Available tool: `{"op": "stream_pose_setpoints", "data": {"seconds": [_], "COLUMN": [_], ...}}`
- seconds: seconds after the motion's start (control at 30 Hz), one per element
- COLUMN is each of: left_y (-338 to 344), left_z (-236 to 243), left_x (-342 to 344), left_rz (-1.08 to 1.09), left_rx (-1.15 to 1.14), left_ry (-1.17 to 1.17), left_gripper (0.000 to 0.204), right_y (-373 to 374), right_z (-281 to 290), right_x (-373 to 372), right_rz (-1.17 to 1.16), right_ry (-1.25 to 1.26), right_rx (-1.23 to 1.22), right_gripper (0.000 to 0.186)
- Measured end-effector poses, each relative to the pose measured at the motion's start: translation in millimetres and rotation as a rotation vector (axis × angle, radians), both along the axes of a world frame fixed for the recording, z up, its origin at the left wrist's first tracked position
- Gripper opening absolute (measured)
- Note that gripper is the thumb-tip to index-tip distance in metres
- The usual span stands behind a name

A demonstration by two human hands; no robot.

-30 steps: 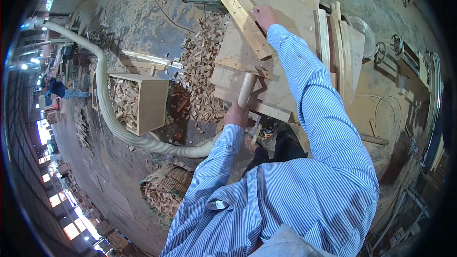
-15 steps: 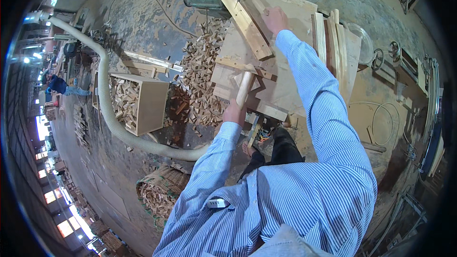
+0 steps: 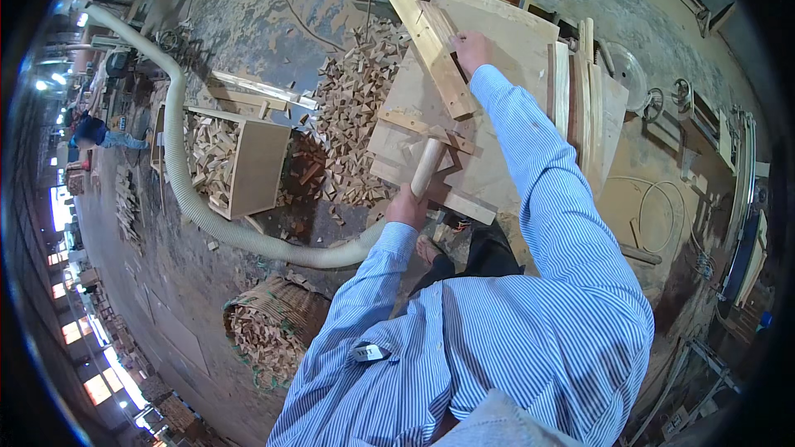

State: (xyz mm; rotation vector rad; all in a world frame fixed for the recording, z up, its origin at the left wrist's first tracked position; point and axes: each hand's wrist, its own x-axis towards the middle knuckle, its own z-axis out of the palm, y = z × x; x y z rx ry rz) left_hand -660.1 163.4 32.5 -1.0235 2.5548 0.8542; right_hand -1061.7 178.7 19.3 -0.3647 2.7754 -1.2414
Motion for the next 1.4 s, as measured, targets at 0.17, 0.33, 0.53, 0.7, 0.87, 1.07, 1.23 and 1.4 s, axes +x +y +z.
{"op": "stream_pose_setpoints", "data": {"seconds": [0.17,0.33,0.53,0.7,0.87,1.07,1.23,1.4], "left_y": [0.0,0.0,-0.2,-1.0,-1.4,-1.3,0.5,1.7], "left_z": [-1.0,-2.8,1.3,2.5,-1.1,-1.8,0.1,4.0], "left_x": [10.4,8.5,-17.8,-52.8,-84.1,-98.0,-93.0,-69.4], "left_rz": [-0.006,-0.007,0.001,0.024,0.019,0.01,0.006,0.025], "left_rx": [-0.028,-0.021,-0.01,0.001,-0.042,-0.041,-0.04,-0.048], "left_ry": [-0.045,-0.036,-0.084,-0.06,0.019,0.049,0.077,0.042], "left_gripper": [0.044,0.045,0.045,0.044,0.045,0.045,0.044,0.041], "right_y": [-20.8,-29.3,-29.4,-33.1,-34.6,-32.6,-12.7,14.1], "right_z": [-2.0,-3.3,-5.9,-11.2,-16.3,-10.5,-1.1,17.2], "right_x": [-9.8,-19.2,-42.8,-80.0,-112.6,-122.4,-101.4,-73.5], "right_rz": [0.073,0.055,0.058,0.042,0.068,0.072,-0.009,-0.012], "right_ry": [0.016,0.033,0.077,0.058,0.161,0.179,0.21,0.4], "right_rx": [-0.002,-0.003,-0.023,-0.025,0.003,-0.009,-0.111,0.051], "right_gripper": [0.024,0.025,0.025,0.024,0.022,0.021,0.024,0.027]}}
